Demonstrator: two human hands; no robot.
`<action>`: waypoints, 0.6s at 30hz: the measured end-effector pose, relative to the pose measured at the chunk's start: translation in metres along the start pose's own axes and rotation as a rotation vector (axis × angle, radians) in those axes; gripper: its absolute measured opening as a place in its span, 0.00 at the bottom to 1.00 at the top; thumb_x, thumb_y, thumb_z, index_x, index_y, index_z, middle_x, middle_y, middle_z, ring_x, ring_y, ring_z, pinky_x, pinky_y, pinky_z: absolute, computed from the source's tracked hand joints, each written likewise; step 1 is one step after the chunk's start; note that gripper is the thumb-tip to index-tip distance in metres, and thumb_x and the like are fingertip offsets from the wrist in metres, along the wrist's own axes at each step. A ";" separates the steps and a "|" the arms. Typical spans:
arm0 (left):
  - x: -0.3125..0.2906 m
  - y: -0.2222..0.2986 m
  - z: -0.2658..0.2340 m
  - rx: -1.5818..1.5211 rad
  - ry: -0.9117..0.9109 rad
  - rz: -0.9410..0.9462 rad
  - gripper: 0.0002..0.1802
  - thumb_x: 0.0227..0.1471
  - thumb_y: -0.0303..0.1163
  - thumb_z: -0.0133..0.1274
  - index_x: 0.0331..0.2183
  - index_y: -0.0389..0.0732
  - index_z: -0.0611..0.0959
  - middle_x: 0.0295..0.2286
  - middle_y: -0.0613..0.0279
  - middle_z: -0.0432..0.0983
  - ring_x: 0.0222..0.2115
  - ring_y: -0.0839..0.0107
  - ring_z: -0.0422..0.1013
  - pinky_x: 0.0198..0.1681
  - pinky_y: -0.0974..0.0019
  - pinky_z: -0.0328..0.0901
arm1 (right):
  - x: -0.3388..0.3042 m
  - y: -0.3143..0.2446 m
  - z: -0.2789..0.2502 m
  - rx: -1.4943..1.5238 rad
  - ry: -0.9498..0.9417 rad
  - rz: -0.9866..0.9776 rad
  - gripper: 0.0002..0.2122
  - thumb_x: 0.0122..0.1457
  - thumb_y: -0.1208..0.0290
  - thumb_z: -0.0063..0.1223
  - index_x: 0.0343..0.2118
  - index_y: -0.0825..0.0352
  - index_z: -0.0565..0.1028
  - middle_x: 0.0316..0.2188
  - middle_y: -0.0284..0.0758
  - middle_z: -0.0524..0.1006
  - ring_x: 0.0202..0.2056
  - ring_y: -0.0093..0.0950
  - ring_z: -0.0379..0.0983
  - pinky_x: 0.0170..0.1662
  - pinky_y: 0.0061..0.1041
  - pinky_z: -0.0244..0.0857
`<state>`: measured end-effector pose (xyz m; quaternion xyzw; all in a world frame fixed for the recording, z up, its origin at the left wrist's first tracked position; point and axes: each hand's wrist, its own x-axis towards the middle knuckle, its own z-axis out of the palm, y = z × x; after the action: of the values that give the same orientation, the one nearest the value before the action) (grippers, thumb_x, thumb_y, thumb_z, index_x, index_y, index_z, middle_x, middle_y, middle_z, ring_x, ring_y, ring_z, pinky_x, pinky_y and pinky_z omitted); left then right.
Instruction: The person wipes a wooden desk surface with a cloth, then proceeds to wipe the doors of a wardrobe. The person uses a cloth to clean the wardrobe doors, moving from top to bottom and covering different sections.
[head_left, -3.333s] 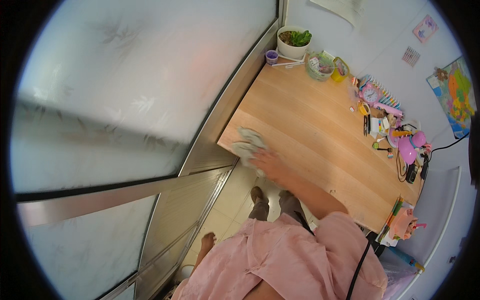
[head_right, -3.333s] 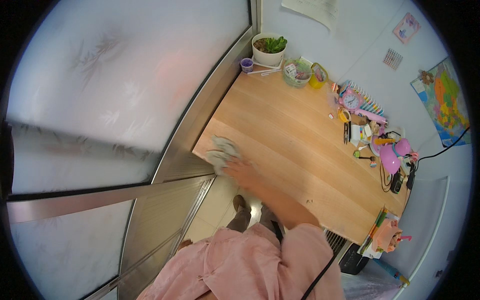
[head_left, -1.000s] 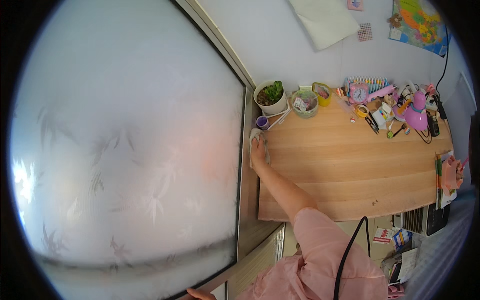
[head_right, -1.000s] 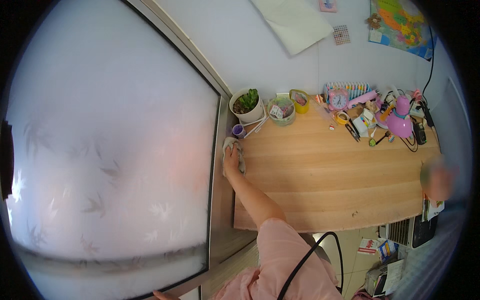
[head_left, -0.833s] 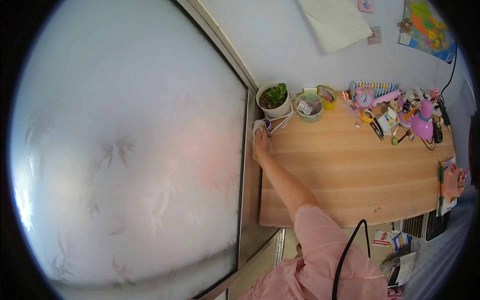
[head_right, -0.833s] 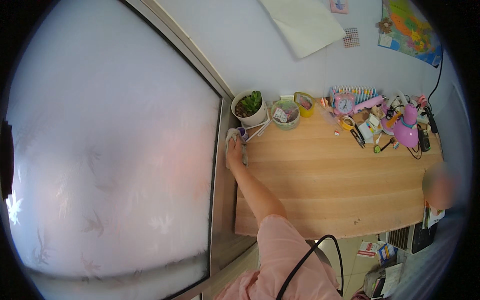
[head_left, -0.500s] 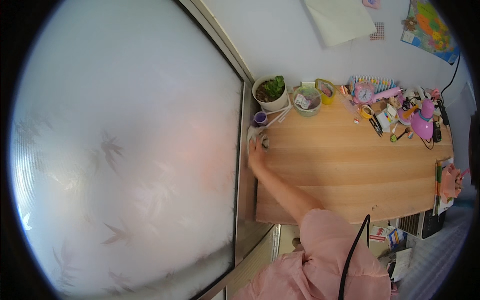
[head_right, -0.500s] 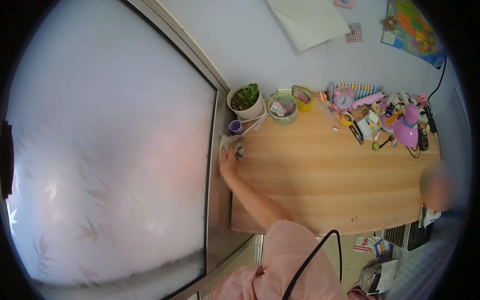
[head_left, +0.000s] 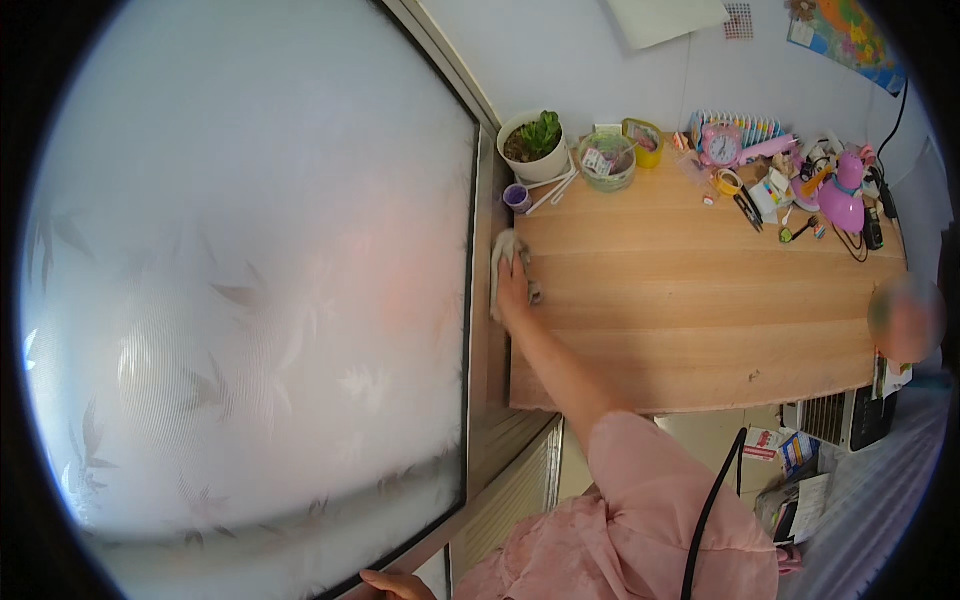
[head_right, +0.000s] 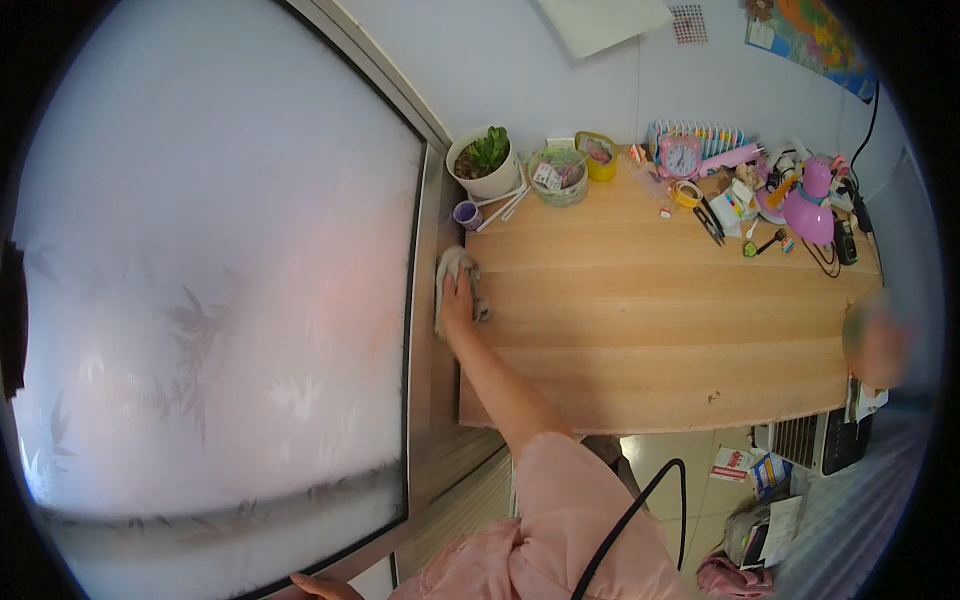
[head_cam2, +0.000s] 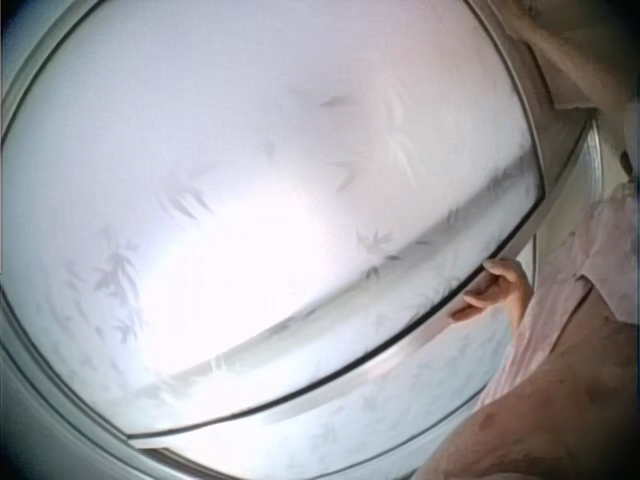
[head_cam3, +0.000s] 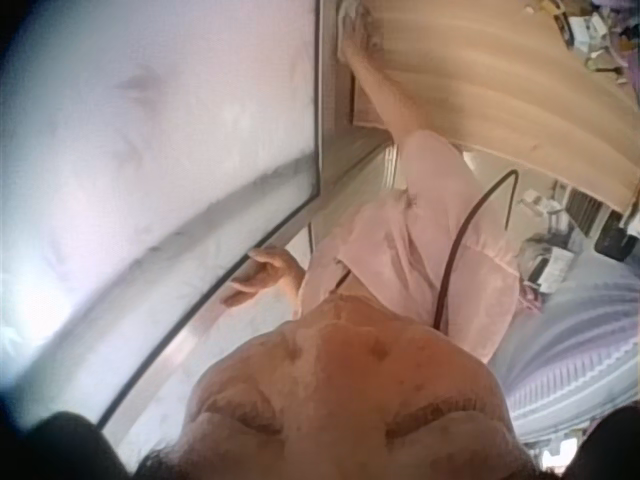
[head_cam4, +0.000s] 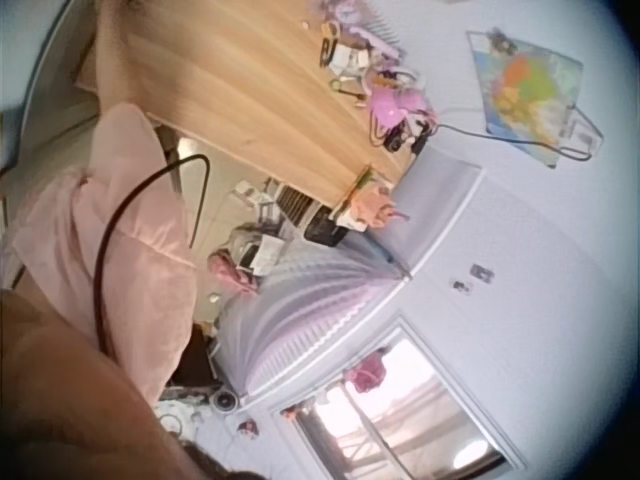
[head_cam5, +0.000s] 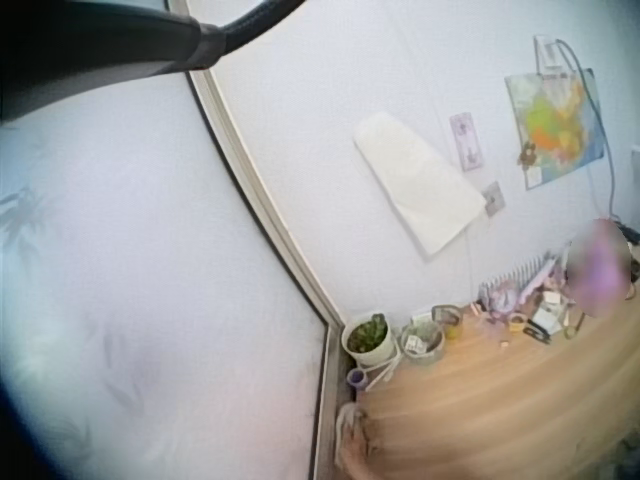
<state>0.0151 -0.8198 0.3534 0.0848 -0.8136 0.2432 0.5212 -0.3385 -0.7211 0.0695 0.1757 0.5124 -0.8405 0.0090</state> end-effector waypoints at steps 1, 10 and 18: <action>-0.001 -0.003 -0.002 0.001 -0.008 0.017 0.37 0.54 0.42 0.53 0.58 0.36 0.58 0.61 0.32 0.27 0.62 0.41 0.30 0.57 0.34 0.38 | 0.002 -0.002 0.002 -0.071 -0.005 -0.016 0.24 0.66 0.60 0.36 0.61 0.67 0.56 0.58 0.46 0.62 0.58 0.38 0.58 0.59 0.29 0.51; -0.007 -0.011 0.000 -0.091 -0.009 0.068 0.33 0.54 0.37 0.52 0.56 0.35 0.60 0.60 0.28 0.26 0.62 0.39 0.27 0.57 0.34 0.35 | -0.244 0.033 -0.056 -0.046 -0.384 -0.054 0.21 0.65 0.69 0.39 0.59 0.70 0.59 0.59 0.43 0.59 0.60 0.34 0.53 0.62 0.29 0.45; -0.002 -0.017 -0.001 -0.157 -0.009 0.124 0.30 0.53 0.36 0.53 0.53 0.33 0.63 0.58 0.23 0.28 0.61 0.34 0.29 0.55 0.30 0.35 | -0.221 0.012 -0.020 -0.355 -0.352 -0.752 0.20 0.59 0.81 0.40 0.56 0.72 0.63 0.60 0.50 0.55 0.62 0.48 0.48 0.62 0.40 0.44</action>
<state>0.0241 -0.8344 0.3571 -0.0054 -0.8363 0.2102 0.5064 -0.1228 -0.7458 0.1184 -0.1727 0.6675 -0.7016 -0.1799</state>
